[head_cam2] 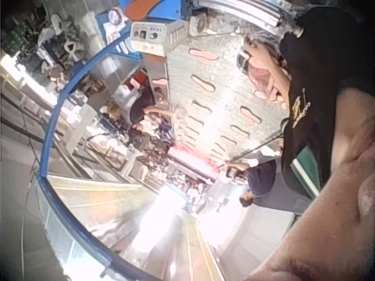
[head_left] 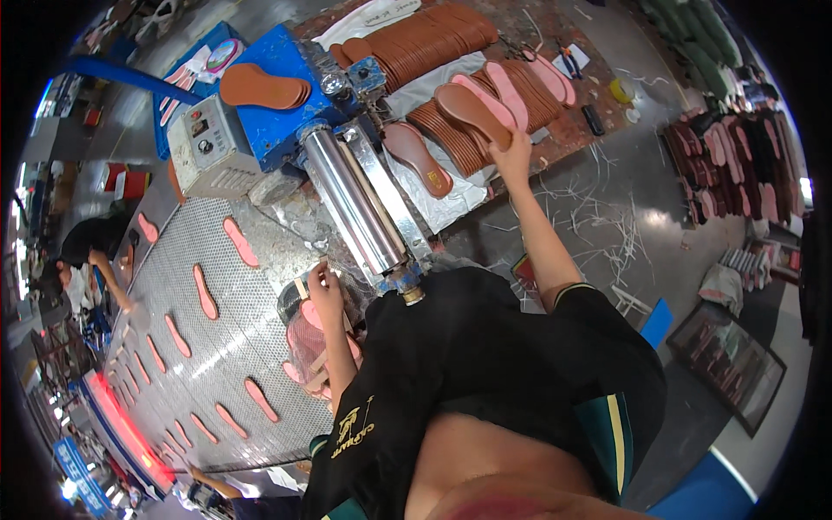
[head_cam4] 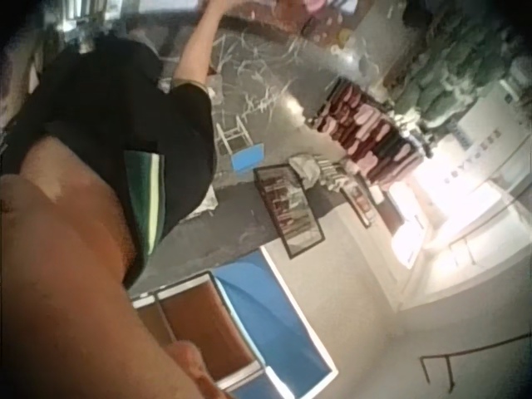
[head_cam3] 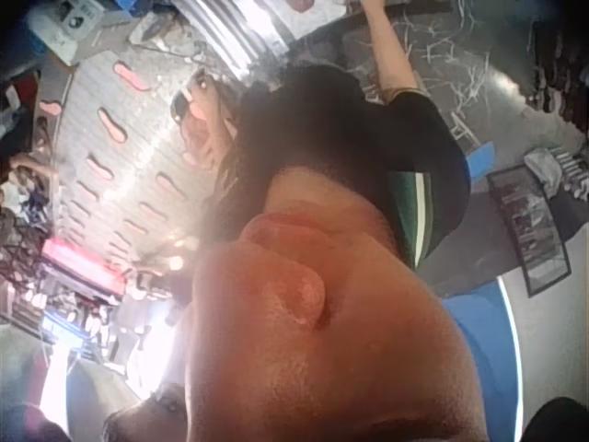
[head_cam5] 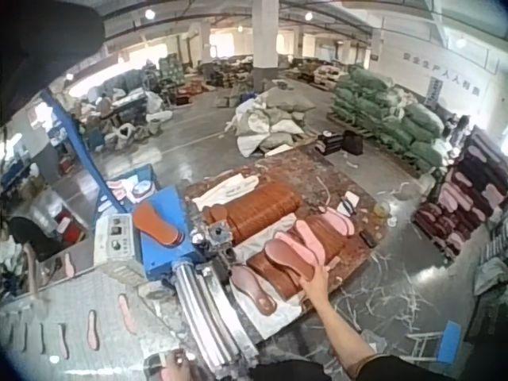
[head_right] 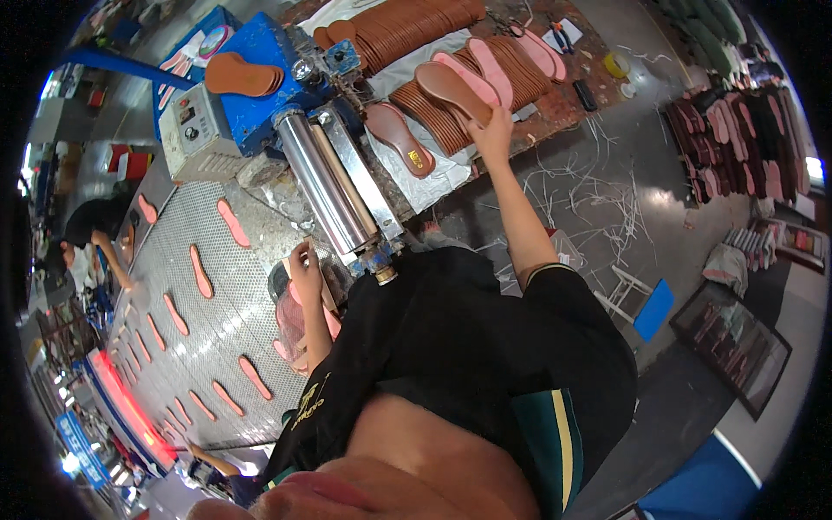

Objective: Apply adhesive to shoe soles using a motorized roller machine and stack the processed soles on a conveyor or workbench.

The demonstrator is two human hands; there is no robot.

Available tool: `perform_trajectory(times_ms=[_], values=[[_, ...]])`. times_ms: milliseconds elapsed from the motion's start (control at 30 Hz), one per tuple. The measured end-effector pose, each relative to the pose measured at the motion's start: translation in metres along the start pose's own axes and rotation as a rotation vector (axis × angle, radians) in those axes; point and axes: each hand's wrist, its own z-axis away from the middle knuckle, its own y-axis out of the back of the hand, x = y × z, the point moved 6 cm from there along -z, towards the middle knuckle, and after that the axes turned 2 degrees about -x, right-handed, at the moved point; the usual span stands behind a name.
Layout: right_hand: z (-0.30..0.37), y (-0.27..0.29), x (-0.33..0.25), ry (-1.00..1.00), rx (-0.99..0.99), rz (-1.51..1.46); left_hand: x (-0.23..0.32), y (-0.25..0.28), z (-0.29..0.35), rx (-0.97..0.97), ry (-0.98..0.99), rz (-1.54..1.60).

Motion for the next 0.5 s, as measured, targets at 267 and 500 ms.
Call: perform_trajectory(times_ms=[267,500], values=[[-0.007,0.06,-0.057,-0.027,-0.071,-0.659,0.084,0.02,-0.044,-0.132,-0.021,0.164],[0.027,0.019,-0.153,0.451,-0.593,-0.632,0.172,0.01,-0.077,-0.397,-0.356,0.006]])
